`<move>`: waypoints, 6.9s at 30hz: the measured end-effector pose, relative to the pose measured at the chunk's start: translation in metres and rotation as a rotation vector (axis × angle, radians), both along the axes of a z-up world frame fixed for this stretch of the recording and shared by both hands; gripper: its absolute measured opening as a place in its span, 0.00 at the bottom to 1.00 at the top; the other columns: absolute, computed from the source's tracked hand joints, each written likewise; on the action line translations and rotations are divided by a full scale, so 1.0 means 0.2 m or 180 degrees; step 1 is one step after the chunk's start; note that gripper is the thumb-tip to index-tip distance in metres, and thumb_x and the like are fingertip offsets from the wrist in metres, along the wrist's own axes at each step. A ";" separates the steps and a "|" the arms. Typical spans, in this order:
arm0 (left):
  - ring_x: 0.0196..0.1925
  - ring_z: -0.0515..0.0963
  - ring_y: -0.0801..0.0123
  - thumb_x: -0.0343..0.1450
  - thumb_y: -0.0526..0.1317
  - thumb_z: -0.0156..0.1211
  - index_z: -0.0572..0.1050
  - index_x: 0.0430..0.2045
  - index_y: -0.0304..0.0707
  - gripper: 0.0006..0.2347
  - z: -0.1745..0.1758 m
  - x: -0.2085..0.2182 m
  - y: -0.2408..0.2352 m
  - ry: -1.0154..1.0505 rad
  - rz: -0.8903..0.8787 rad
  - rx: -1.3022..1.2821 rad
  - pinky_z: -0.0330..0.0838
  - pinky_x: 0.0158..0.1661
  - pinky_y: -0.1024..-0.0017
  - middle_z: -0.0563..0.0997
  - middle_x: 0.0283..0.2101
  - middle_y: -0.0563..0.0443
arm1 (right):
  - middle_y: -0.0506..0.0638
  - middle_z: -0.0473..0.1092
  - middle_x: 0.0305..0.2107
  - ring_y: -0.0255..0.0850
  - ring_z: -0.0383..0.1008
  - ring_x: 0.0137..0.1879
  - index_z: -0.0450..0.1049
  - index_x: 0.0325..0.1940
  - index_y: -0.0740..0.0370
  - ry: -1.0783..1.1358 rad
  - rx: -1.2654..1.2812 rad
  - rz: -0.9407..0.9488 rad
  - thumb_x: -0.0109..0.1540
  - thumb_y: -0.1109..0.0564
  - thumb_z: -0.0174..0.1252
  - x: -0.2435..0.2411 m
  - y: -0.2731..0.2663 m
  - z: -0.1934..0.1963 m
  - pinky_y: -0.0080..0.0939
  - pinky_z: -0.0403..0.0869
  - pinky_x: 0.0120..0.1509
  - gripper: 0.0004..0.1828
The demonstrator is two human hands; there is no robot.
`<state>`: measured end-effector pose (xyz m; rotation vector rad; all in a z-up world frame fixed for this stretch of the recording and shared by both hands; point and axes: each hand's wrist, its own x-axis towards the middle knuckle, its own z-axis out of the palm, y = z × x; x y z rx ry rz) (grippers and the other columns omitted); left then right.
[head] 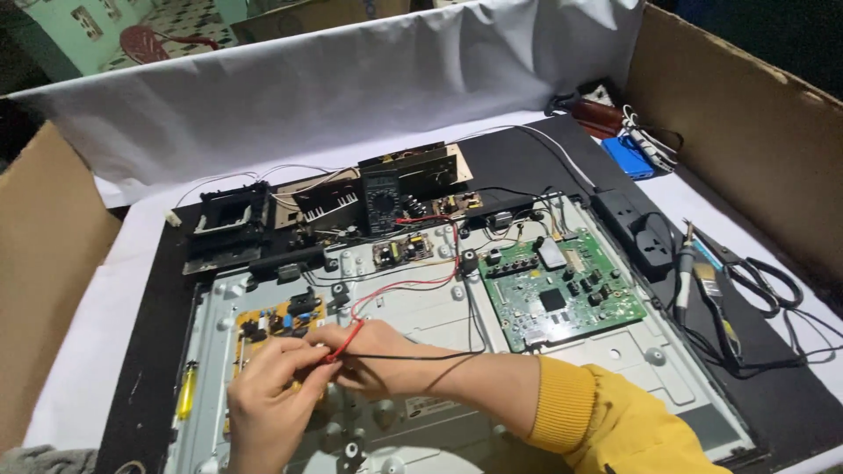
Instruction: The person uses a multimeter to test components on a circuit board inside an open electronic device. They move the multimeter probes between different points on the board while checking the readings on the multimeter display.
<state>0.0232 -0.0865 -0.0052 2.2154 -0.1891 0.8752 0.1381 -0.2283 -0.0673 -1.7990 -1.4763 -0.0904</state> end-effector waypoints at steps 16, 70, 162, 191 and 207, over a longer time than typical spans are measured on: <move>0.34 0.84 0.67 0.64 0.32 0.73 0.82 0.27 0.36 0.04 0.01 0.01 -0.09 -0.0360 0.0466 0.0523 0.77 0.37 0.73 0.85 0.34 0.47 | 0.51 0.73 0.34 0.45 0.71 0.34 0.68 0.55 0.54 0.0912 -0.0267 0.0352 0.65 0.57 0.47 -0.01 -0.01 0.08 0.44 0.69 0.39 0.14; 0.38 0.86 0.45 0.61 0.28 0.68 0.82 0.46 0.43 0.19 0.04 -0.03 0.13 0.0653 -0.0209 0.0452 0.81 0.41 0.57 0.87 0.34 0.41 | 0.54 0.80 0.26 0.44 0.81 0.31 0.84 0.41 0.55 0.1716 0.0319 0.0254 0.55 0.61 0.70 -0.01 -0.04 0.19 0.44 0.78 0.41 0.10; 0.30 0.83 0.56 0.68 0.36 0.71 0.82 0.30 0.41 0.03 -0.51 0.04 0.15 -0.0280 0.0927 -0.0308 0.78 0.33 0.67 0.80 0.25 0.51 | 0.55 0.78 0.33 0.54 0.81 0.40 0.80 0.35 0.61 0.0487 0.0082 -0.0243 0.55 0.69 0.65 0.10 0.02 0.02 0.44 0.79 0.39 0.07; 0.31 0.84 0.53 0.69 0.38 0.70 0.80 0.29 0.45 0.03 -0.55 0.06 0.18 -0.0505 0.1043 -0.0300 0.79 0.33 0.65 0.80 0.26 0.51 | 0.53 0.79 0.32 0.49 0.83 0.38 0.82 0.35 0.62 0.0843 0.0132 -0.0345 0.55 0.71 0.64 0.10 0.04 0.04 0.41 0.81 0.42 0.09; 0.30 0.81 0.56 0.69 0.38 0.70 0.80 0.28 0.44 0.04 -0.57 0.09 0.20 -0.0611 0.1014 -0.0120 0.75 0.37 0.67 0.79 0.24 0.53 | 0.52 0.80 0.32 0.49 0.83 0.40 0.83 0.34 0.59 0.0692 0.0161 -0.0325 0.55 0.68 0.66 0.11 0.05 -0.01 0.42 0.81 0.43 0.08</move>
